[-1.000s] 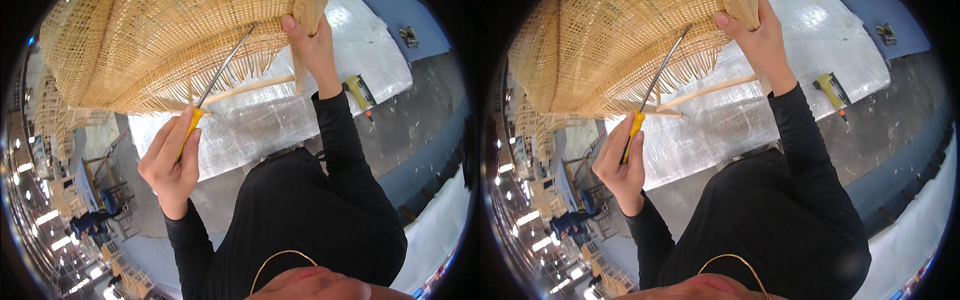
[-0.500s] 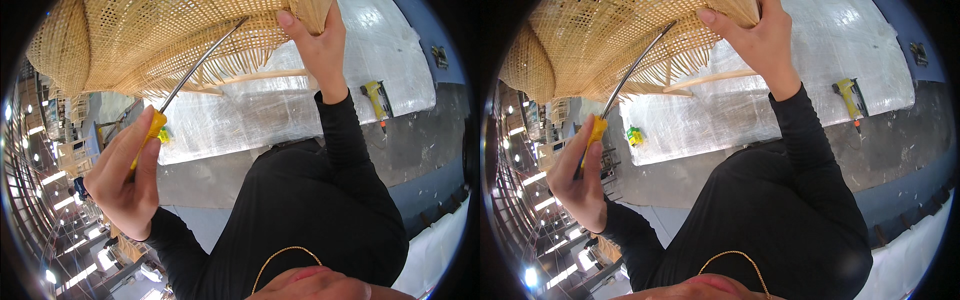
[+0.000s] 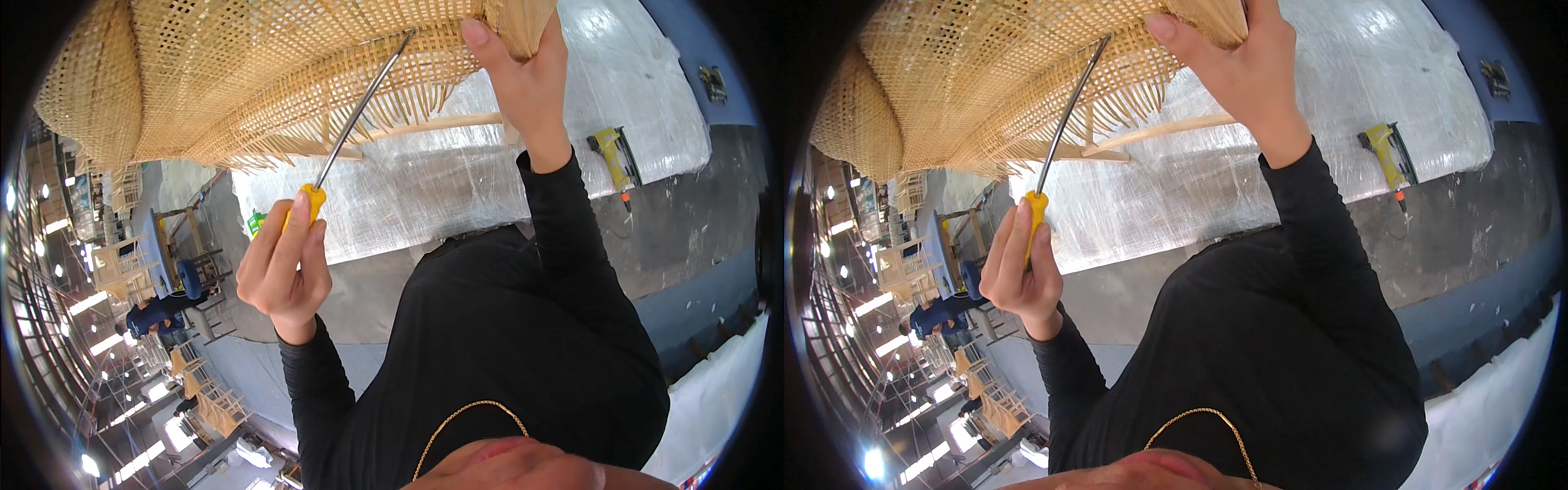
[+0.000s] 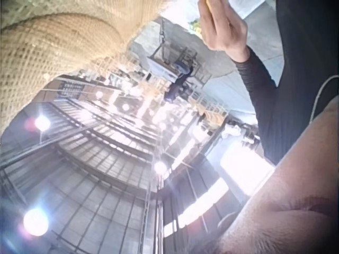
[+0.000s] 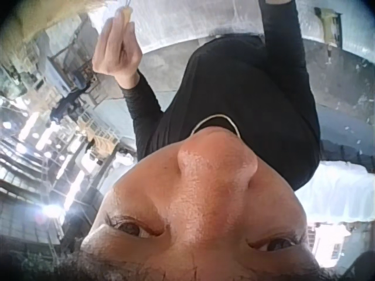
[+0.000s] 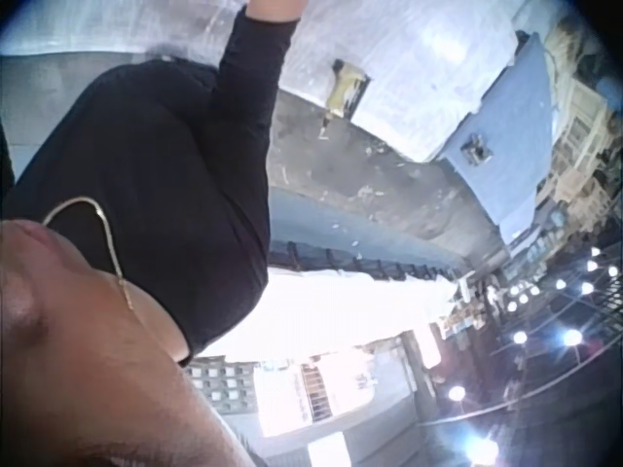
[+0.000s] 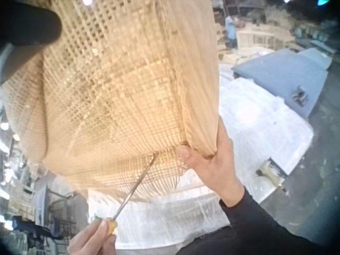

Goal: The person uses a pneumatic staple gun to attach woven cane webbing to the underside of a wooden chair frame. They pull the webbing taut, staple it along the frame's edge, and use a screwdriver to adjust the material. The chair is flipped to work on different sides.

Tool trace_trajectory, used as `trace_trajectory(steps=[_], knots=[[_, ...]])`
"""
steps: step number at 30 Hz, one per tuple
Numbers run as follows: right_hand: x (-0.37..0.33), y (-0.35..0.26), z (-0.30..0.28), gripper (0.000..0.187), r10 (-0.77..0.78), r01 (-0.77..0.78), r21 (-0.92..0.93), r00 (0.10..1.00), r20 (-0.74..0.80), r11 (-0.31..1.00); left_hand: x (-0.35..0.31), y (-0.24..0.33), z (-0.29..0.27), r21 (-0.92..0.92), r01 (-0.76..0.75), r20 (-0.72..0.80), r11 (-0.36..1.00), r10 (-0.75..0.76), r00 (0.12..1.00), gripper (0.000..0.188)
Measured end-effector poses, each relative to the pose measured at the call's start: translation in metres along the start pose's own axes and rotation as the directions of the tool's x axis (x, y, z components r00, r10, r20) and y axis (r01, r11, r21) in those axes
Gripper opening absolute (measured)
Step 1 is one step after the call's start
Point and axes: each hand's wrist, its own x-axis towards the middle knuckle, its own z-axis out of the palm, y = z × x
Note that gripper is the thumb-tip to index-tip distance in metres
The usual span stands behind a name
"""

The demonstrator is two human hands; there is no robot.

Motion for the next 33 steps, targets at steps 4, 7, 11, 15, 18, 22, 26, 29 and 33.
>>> trace_trajectory(steps=[4, 7, 11, 15, 18, 22, 26, 29, 33], knots=[[-0.002, -0.006, -0.001, 0.079, 0.102, -0.103, 0.062, 0.994, 0.029, 0.993, -0.005, -0.019, 0.019, -0.024, -0.040, -0.075, 0.999, 0.039, 0.996, 0.039], [-0.004, -0.003, 0.001, 0.079, 0.061, -0.061, 0.091, 0.998, 0.008, 0.994, -0.003, -0.016, 0.017, 0.003, -0.085, -0.129, 0.996, 0.084, 0.988, 0.044], [-0.005, -0.001, 0.002, 0.077, 0.104, -0.105, 0.143, 0.994, 0.015, 0.984, 0.000, -0.017, 0.019, -0.020, -0.059, -0.121, 0.998, 0.056, 0.991, 0.043], [-0.009, 0.001, -0.001, 0.077, 0.092, -0.093, 0.092, 0.996, 0.012, 0.991, -0.008, -0.027, 0.033, -0.102, -0.047, -0.159, 0.994, 0.031, 0.987, 0.041], [-0.006, 0.002, 0.000, 0.077, 0.095, -0.094, 0.124, 0.995, -0.004, 0.988, -0.012, -0.036, 0.043, -0.163, -0.058, -0.141, 0.985, 0.035, 0.989, 0.035], [-0.007, 0.000, -0.001, 0.075, 0.112, -0.112, 0.121, 0.994, 0.012, 0.986, -0.025, -0.057, 0.075, -0.230, -0.102, -0.250, 0.968, 0.042, 0.967, 0.038], [-0.004, -0.003, 0.002, 0.074, 0.062, -0.061, 0.086, 0.998, -0.012, 0.994, -0.035, -0.063, 0.105, -0.286, -0.075, -0.279, 0.955, -0.008, 0.960, 0.036], [-0.003, -0.006, 0.001, 0.077, 0.090, -0.090, 0.066, 0.996, 0.004, 0.994, -0.043, -0.065, 0.118, -0.297, -0.037, -0.265, 0.954, -0.045, 0.963, 0.039], [0.000, -0.005, -0.006, 0.081, 0.085, -0.086, 0.027, 0.996, 0.033, 0.996, -0.032, -0.039, 0.097, -0.138, -0.006, -0.206, 0.990, -0.023, 0.978, 0.042]])
